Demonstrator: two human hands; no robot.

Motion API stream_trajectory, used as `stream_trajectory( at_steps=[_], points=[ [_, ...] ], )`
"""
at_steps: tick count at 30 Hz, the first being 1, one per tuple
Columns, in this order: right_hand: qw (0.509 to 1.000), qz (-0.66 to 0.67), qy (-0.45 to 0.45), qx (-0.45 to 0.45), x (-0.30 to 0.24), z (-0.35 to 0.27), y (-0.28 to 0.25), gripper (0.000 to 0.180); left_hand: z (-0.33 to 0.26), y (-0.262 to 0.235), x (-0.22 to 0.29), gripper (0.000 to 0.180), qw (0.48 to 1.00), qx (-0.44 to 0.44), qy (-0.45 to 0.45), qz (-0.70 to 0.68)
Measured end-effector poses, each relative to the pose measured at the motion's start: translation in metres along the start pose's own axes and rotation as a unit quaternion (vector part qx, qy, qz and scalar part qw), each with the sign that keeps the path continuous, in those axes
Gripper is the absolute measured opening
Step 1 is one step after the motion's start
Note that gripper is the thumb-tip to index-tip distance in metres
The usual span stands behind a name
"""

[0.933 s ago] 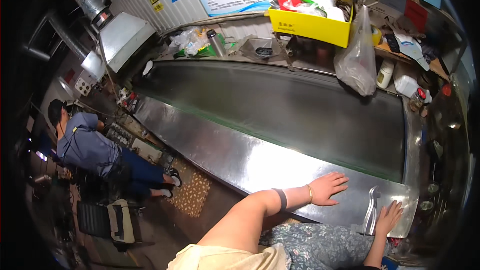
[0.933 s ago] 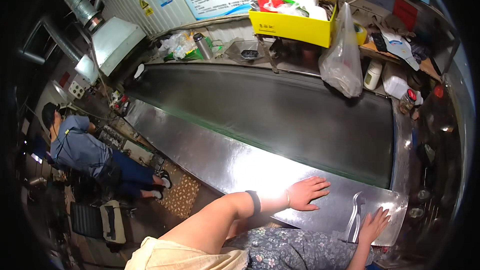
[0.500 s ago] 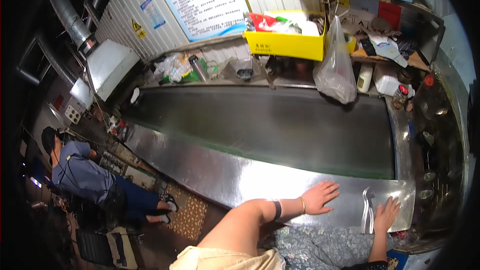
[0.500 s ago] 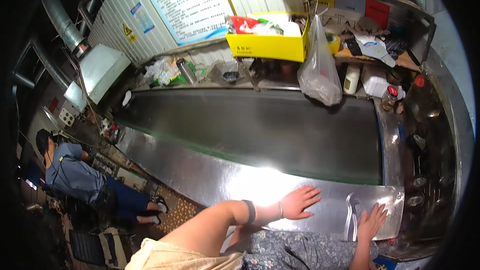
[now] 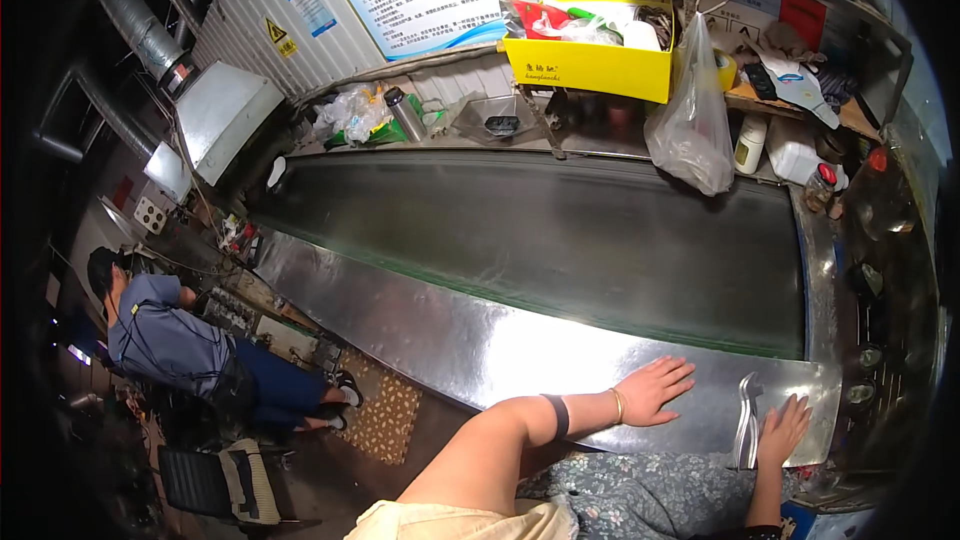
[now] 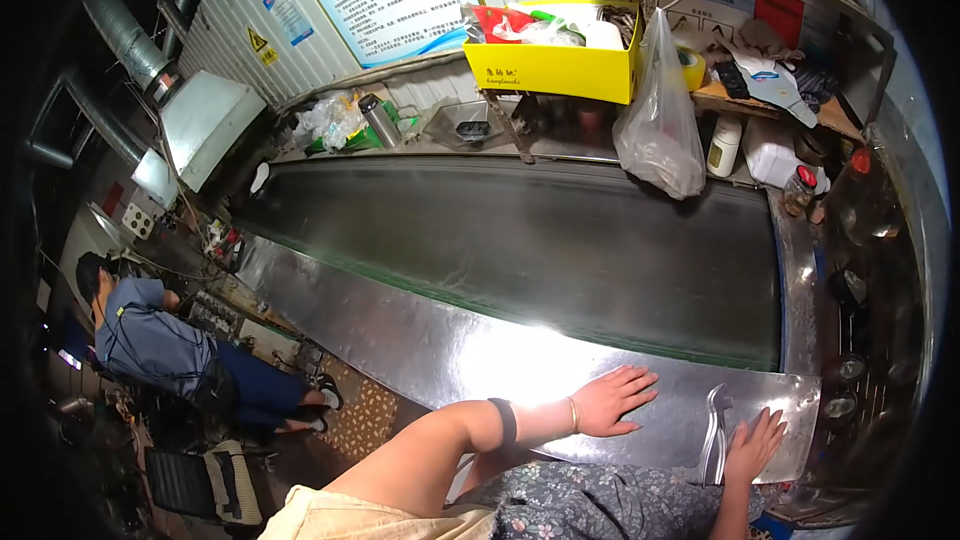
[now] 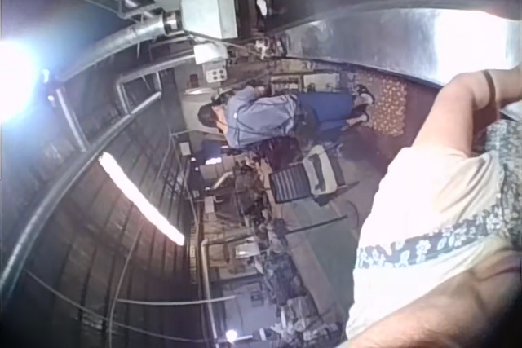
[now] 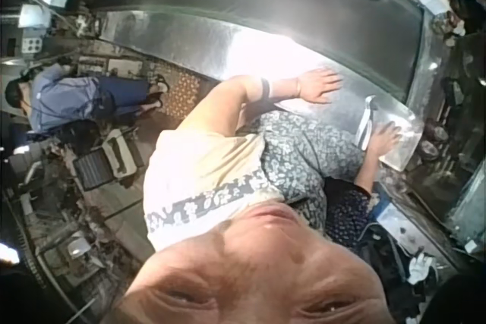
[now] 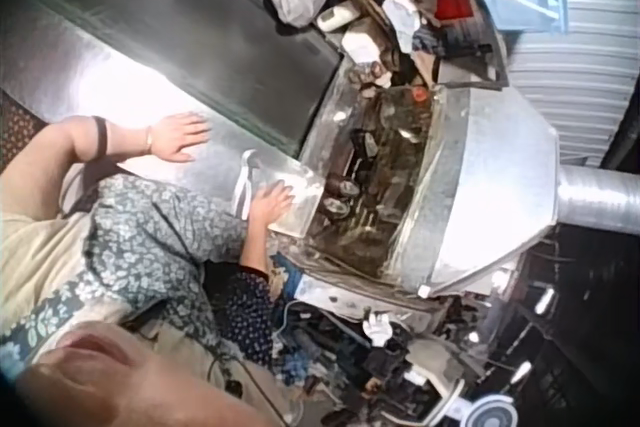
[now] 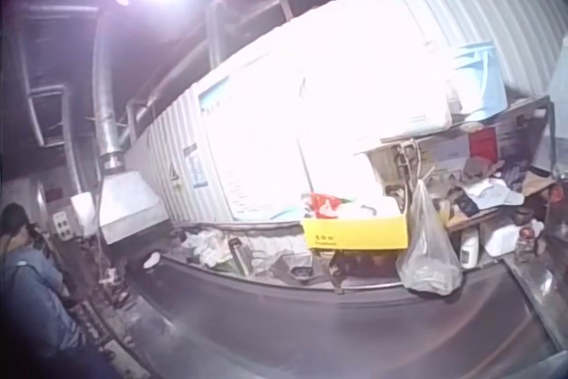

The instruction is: Trimming and finishing the soles of shoes at a production line station.

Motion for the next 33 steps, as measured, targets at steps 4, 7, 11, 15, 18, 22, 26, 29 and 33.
stream_trajectory(
  at_steps=[4,7,11,15,18,22,26,29,33],
  points=[
    [1.0,-0.003,-0.002,-0.017,0.0,-0.002,0.01,0.058,-0.004,0.007,-0.004,0.068,1.0,-0.022,-0.009,-0.001],
    [0.999,-0.018,-0.035,0.034,0.004,0.005,0.004,0.058,0.001,-0.007,-0.001,0.07,1.0,0.017,0.001,-0.015],
    [0.999,-0.029,-0.013,0.029,0.024,-0.002,0.012,0.06,0.009,0.006,0.0,0.069,1.0,0.001,0.015,-0.011],
    [1.0,0.011,0.008,-0.008,0.003,0.001,0.013,0.063,-0.003,0.006,-0.002,0.069,1.0,-0.014,0.0,-0.022],
    [1.0,0.028,0.006,0.006,0.0,-0.009,-0.005,0.063,-0.005,-0.003,0.001,0.069,1.0,-0.01,0.003,0.017],
    [0.999,0.047,0.008,-0.009,-0.004,-0.01,-0.01,0.062,-0.008,0.01,0.007,0.066,1.0,-0.015,0.004,-0.005],
    [0.997,0.07,0.02,0.001,-0.007,-0.005,-0.017,0.063,-0.003,0.003,0.005,0.064,1.0,0.005,0.01,0.023],
    [0.998,0.067,0.009,0.012,-0.004,0.001,-0.01,0.062,0.002,0.001,0.004,0.064,1.0,0.008,0.01,0.029],
    [0.997,0.064,-0.005,0.033,-0.004,0.002,-0.012,0.064,0.001,-0.004,0.006,0.065,0.999,0.023,0.018,0.035]
  ],
)
Point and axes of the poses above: each hand's wrist, its own z-axis towards the middle knuckle, its own y-axis out of the palm, x = y × z, the point moved 9 cm from there along z, towards the middle knuckle, and after that the axes turned 15 degrees about -y, right-handed, at the moved point
